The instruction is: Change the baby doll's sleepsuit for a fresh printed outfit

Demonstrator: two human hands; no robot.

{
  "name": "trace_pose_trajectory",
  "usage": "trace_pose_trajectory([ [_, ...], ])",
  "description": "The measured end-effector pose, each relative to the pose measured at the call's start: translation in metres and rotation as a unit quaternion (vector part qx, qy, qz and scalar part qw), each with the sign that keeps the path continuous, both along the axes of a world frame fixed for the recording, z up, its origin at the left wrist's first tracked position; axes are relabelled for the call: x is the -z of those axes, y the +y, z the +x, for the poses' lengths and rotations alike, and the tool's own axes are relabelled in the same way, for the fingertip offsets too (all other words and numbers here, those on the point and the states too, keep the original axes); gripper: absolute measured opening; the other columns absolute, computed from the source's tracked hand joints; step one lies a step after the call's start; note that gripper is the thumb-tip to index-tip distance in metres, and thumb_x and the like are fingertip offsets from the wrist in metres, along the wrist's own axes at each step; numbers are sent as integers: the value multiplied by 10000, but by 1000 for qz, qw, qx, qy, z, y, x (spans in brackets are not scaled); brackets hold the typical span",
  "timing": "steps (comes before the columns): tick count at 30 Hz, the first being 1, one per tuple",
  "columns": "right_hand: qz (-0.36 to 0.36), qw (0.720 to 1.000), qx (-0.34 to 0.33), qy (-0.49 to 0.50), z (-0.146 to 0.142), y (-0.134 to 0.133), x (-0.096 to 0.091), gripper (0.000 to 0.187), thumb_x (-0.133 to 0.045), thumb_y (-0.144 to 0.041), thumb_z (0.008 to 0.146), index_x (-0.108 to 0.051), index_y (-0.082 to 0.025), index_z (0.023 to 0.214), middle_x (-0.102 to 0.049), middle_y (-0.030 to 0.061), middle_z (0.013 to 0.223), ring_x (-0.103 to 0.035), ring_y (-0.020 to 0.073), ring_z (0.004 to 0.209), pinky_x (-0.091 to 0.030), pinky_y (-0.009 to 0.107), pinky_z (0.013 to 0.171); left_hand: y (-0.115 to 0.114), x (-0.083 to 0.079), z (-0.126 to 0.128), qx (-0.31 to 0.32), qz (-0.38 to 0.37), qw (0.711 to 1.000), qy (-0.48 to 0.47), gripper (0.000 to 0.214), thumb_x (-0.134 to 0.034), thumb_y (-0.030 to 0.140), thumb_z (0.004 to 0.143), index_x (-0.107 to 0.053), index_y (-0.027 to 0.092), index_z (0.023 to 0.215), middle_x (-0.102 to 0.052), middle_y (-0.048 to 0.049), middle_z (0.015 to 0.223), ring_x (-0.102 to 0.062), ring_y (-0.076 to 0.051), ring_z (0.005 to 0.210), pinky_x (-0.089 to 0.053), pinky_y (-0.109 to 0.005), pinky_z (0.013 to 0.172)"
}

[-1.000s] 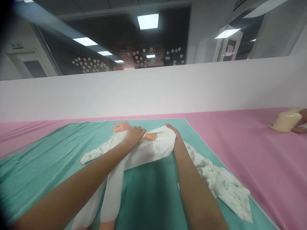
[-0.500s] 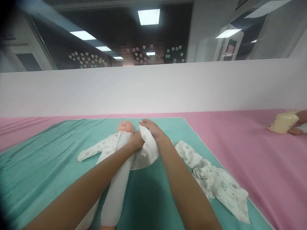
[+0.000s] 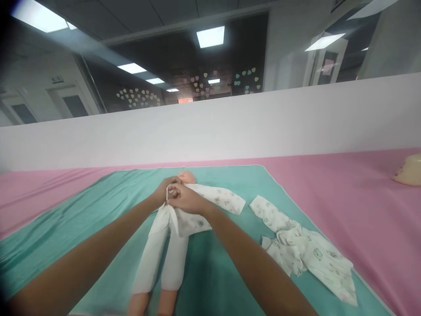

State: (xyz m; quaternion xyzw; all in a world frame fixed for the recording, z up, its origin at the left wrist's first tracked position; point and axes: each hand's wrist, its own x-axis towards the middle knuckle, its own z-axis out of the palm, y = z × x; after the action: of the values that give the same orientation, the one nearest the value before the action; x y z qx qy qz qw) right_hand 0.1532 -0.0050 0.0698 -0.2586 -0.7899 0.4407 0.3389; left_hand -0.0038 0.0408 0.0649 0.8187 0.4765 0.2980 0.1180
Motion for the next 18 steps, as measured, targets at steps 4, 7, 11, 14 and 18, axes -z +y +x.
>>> trace_pose_trajectory([
  [4,218,960,142,-103,-12,-9,30,244,-533,-323,783,-554,-194,989,-572,54,951,-502,197,909,-398,360,814,-20,3,-23,-38,3,999,26,147,-394,74,679,-510,163,670,-572,0,702,-527,-140,694,-432,-274,662],
  [7,312,923,182,-130,-11,-22,48,360,-553,-336,781,-523,-184,1107,-557,88,1050,-464,232,1011,-358,405,898,-37,15,-26,-54,65,996,16,183,-389,113,743,-542,182,816,-574,-19,874,-526,-162,876,-421,-319,812],
  [11,321,926,185,-68,-2,-31,58,360,-476,-328,842,-496,-224,1185,-531,84,1146,-455,220,1080,-362,406,936,-62,37,-22,-85,81,993,-17,276,-487,250,784,-481,183,1051,-513,-62,1075,-467,-190,1071,-363,-363,952],
  [14,281,923,264,-8,2,-23,61,303,-420,-315,869,-536,-236,1138,-521,79,1183,-445,208,1126,-344,414,981,-75,52,-19,-99,66,992,-35,448,-542,348,773,-405,187,1169,-434,-86,1219,-388,-221,1187,-327,-397,1001],
  [18,203,928,312,-34,-3,-2,70,389,-395,-373,872,-509,-205,1203,-508,80,1247,-426,203,1180,-310,409,1022,-76,64,-18,-129,79,987,-57,396,-544,343,771,-423,192,1117,-386,-90,1266,-350,-236,1224,-327,-413,1004],
])
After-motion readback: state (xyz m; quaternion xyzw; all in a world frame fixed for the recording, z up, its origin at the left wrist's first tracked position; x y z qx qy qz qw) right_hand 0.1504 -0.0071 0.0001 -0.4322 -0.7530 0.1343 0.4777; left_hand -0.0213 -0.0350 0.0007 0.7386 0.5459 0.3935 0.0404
